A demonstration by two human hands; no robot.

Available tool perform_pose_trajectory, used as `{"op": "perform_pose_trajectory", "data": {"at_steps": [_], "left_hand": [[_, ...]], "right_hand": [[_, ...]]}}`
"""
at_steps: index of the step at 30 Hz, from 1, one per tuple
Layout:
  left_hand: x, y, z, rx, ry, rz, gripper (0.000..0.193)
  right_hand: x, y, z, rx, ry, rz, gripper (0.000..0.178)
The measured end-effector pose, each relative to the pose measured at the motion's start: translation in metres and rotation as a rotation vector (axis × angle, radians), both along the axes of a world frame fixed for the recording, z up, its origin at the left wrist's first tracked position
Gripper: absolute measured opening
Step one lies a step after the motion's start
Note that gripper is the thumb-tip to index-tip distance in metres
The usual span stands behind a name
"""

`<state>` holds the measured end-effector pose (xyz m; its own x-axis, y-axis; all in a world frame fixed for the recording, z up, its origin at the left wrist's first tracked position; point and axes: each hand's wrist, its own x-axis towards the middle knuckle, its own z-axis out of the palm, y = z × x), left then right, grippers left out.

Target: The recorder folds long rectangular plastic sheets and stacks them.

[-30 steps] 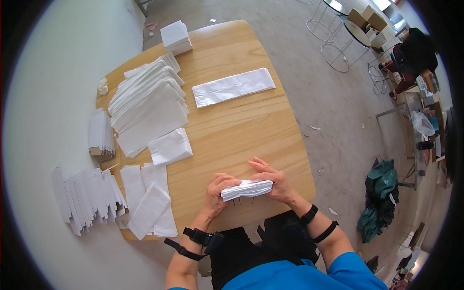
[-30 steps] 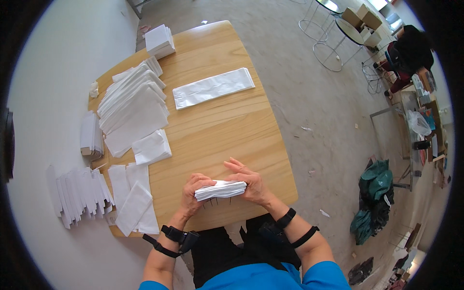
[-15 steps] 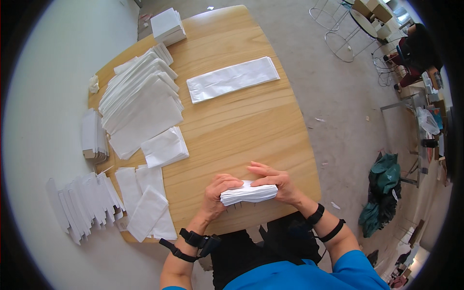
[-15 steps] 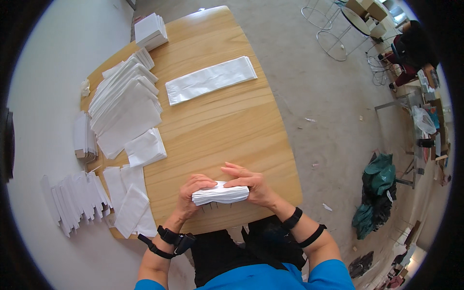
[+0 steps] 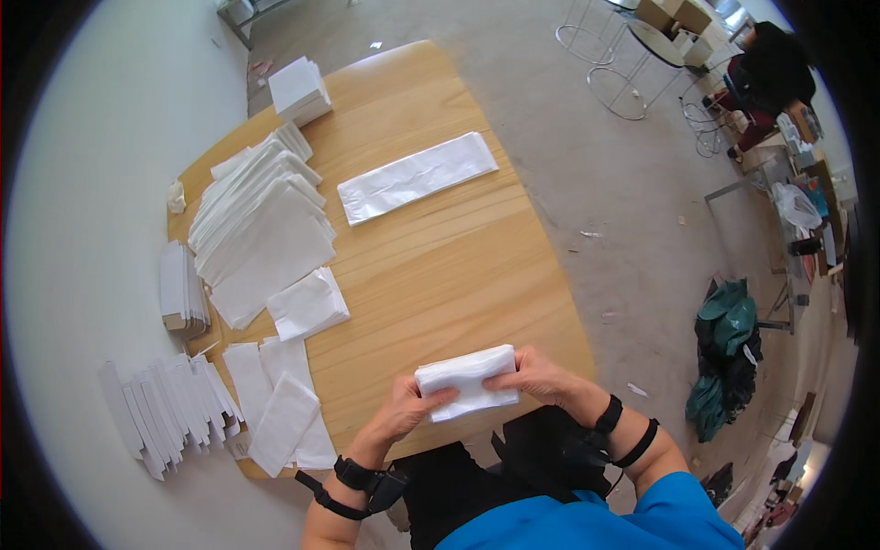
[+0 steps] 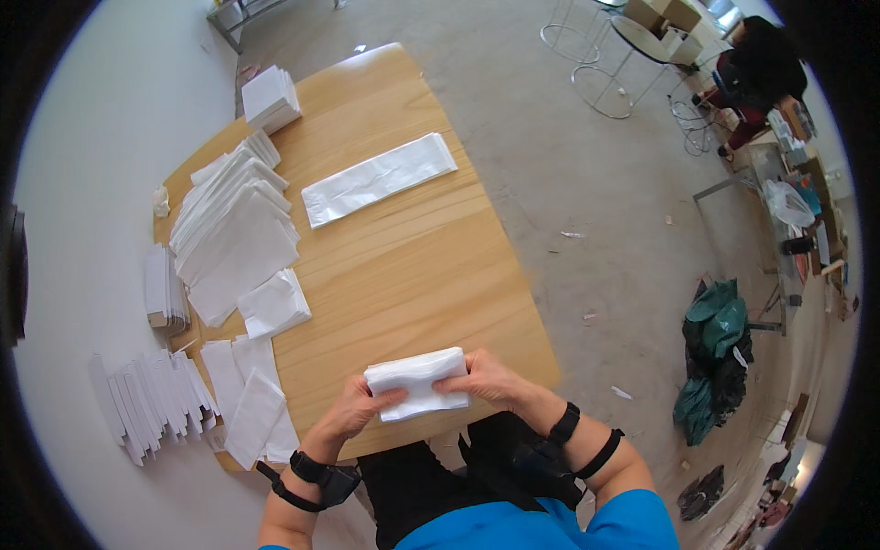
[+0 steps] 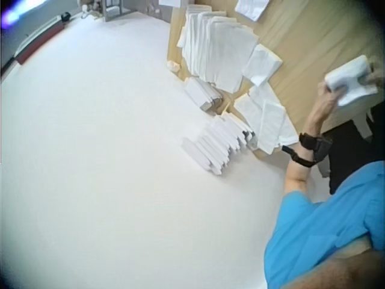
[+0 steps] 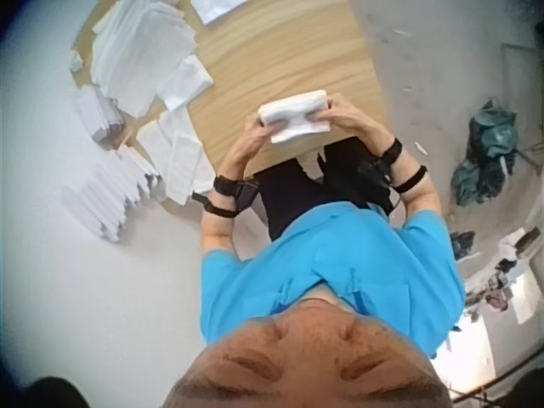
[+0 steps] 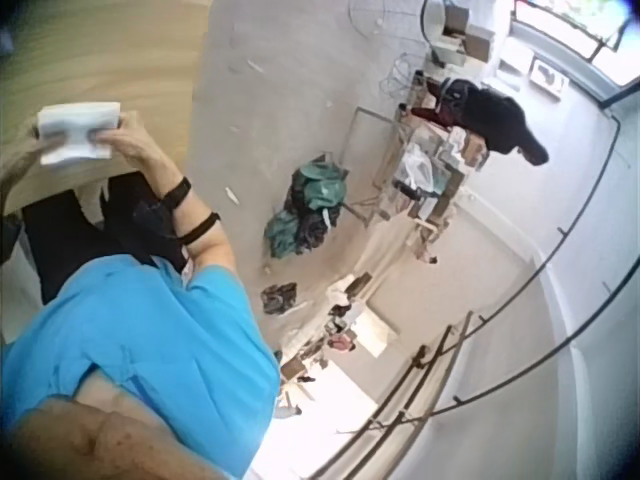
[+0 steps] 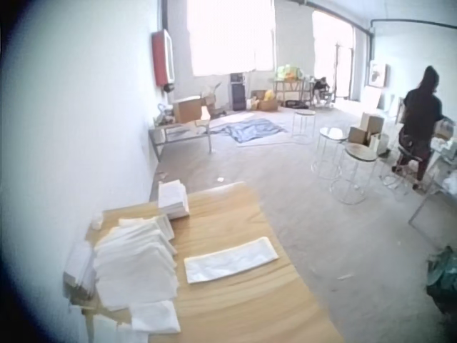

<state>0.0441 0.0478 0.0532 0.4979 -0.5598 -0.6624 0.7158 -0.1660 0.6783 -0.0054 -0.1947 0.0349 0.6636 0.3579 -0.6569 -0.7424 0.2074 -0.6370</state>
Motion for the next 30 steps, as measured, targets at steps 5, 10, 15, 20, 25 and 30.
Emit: {"op": "perform_pose_trajectory", "data": {"at_steps": [5, 10, 15, 20, 25, 30], "left_hand": [[-0.052, 0.004, 0.002, -0.017, 0.104, -0.049, 0.034], [-0.124, 0.006, 0.006, -0.038, 0.097, -0.069, 0.038], [-0.184, 0.023, 0.025, 0.020, 0.004, -0.072, 0.041], [-0.231, 0.033, 0.019, 0.058, -0.067, -0.140, 0.044], [-0.253, 0.018, 0.045, 0.022, -0.150, -0.095, 0.027], [-0.270, 0.020, 0.046, 0.025, -0.191, -0.099, 0.026]], "right_hand": [[-0.065, 0.005, 0.013, 0.200, 0.130, -0.091, 0.034], [-0.149, 0.001, 0.010, 0.190, 0.083, -0.058, 0.025], [-0.205, 0.019, 0.010, 0.039, -0.091, -0.073, 0.026], [-0.262, 0.013, 0.004, 0.051, -0.294, -0.103, 0.026], [-0.282, 0.003, 0.009, 0.112, -0.277, -0.191, 0.025], [-0.285, -0.004, 0.022, -0.120, -0.430, -0.058, 0.021]]}}
